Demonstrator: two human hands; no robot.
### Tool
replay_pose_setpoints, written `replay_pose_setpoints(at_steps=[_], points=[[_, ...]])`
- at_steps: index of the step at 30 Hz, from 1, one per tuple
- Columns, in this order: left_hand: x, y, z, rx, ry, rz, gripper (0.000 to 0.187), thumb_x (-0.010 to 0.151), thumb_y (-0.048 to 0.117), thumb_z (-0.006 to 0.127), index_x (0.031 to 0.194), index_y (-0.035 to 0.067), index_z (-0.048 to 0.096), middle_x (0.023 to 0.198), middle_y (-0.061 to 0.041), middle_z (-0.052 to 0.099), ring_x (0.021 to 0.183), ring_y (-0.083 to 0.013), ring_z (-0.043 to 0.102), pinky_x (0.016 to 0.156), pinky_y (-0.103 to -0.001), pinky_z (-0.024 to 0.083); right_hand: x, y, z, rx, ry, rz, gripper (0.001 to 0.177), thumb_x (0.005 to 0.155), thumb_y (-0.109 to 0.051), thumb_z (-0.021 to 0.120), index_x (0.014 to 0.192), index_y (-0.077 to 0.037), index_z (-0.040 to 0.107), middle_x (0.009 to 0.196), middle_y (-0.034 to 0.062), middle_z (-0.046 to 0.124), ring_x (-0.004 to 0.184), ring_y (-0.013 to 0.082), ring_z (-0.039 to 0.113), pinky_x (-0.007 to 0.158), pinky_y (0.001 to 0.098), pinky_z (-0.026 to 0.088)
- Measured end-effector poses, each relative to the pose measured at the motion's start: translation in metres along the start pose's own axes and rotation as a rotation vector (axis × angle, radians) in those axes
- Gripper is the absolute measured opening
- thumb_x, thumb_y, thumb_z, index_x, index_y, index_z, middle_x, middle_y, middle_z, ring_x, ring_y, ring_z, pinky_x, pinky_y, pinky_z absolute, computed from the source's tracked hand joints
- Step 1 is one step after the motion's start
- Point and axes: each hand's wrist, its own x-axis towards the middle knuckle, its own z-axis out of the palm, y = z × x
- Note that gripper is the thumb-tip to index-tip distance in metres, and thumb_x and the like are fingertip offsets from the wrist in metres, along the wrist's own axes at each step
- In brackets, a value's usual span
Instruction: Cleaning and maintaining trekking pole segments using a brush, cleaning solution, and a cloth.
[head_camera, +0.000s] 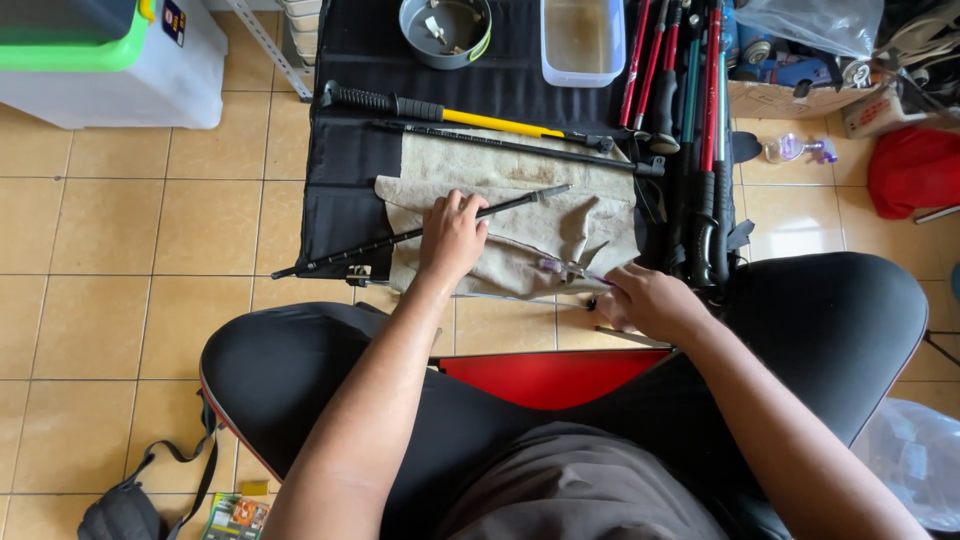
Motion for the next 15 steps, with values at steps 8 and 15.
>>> replay_pose_setpoints(at_steps=[8, 15], points=[[0.0, 0.003, -0.007, -0.017, -0.078, 0.012, 0.02, 0.097, 0.008, 0.056, 0.114, 0.013, 0.065, 0.104, -0.012, 0.061, 0.103, -0.0359, 0.065, 0.084, -0.048, 0.052, 0.006, -0.006, -0.001, 0.075, -0.006, 0.067, 0.022, 0.096, -0.027, 0.051, 0.109, -0.013, 0.063, 0.089, 0.0144, 0.067, 0.082, 0.0405, 0.072, 0.074, 0.0517, 0.059], [-0.004, -0.004, 0.016, -0.001, -0.135, 0.03, 0.02, 0.098, 0.011, 0.052, 0.113, 0.012, 0.065, 0.102, -0.014, 0.062, 0.102, -0.0379, 0.066, 0.083, -0.052, 0.053, 0.021, -0.021, -0.007, 0.378, 0.101, 0.245, 0.032, 0.108, -0.039, 0.042, 0.134, -0.024, 0.052, 0.101, 0.0199, 0.07, 0.099, 0.0447, 0.069, 0.084, 0.0578, 0.054]])
